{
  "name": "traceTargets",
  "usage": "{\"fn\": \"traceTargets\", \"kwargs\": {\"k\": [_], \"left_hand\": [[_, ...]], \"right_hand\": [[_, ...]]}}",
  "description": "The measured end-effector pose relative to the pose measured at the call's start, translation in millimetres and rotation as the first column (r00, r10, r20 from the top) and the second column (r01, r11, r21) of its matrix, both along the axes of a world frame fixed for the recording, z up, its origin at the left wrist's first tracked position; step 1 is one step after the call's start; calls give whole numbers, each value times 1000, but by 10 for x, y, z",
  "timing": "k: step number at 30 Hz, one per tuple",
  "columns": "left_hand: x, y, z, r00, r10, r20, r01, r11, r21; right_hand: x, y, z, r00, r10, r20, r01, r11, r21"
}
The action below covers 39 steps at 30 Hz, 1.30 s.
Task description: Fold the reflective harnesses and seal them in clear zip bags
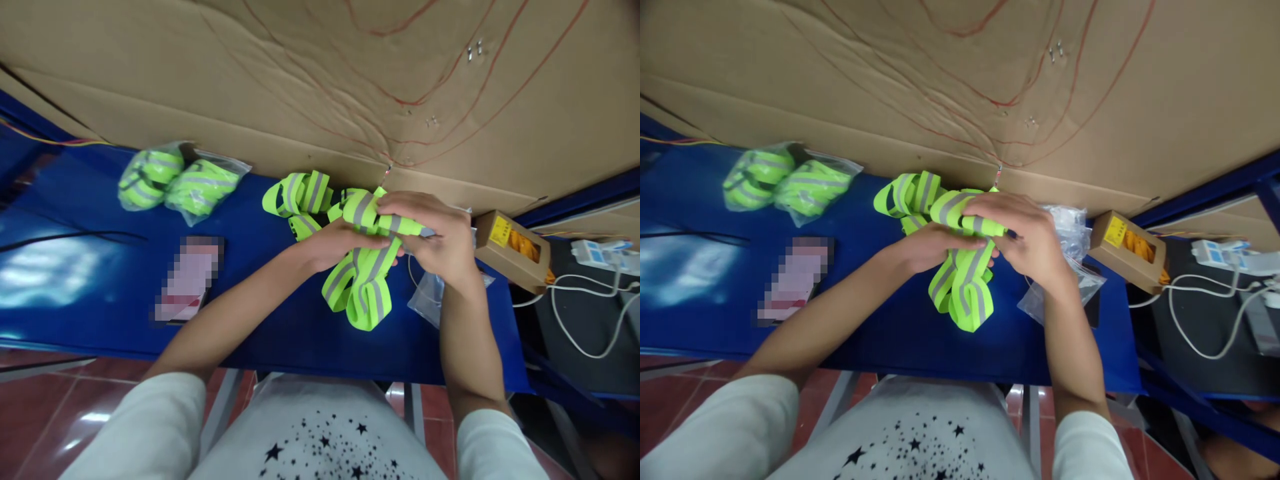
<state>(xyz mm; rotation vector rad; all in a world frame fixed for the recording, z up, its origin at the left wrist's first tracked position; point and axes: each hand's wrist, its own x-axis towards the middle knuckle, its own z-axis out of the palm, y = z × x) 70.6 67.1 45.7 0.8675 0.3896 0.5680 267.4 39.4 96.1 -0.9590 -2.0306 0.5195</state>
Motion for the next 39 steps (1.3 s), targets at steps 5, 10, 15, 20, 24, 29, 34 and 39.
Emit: {"fn": "traceTargets", "kwargs": {"k": [5, 10, 15, 20, 24, 29, 34, 39], "left_hand": [[-117, 65, 5, 990, -57, 128, 48, 996, 72], [-73, 16, 115, 990, -3, 142, 8, 999, -38], [-123, 28, 306, 987, 128, 99, -117, 988, -102], [-250, 151, 489, 875, 442, 199, -405, 892, -199], [-260, 230, 479, 830, 508, 230, -470, 859, -203], [-199, 264, 312, 797, 553, 243, -529, 833, -164], [-165, 284, 218, 790, 574, 217, -553, 819, -154], [-191, 326, 225, 769, 610, 191, -585, 792, -177]], "right_hand": [[40, -34, 89, 999, 1, 51, -7, 995, 101], [36, -100, 189, 983, 34, 179, -34, 999, -6], [190, -46, 75, 979, 57, -194, -97, 975, -202], [274, -202, -381, 896, 54, -441, -307, 793, -526], [71, -434, -690, 810, -44, -584, -373, 731, -571], [-91, -523, -857, 789, -151, -596, -332, 711, -620], [-100, -489, -933, 693, -251, -676, -314, 739, -597], [-36, -470, -944, 656, -273, -703, -288, 771, -568]]}}
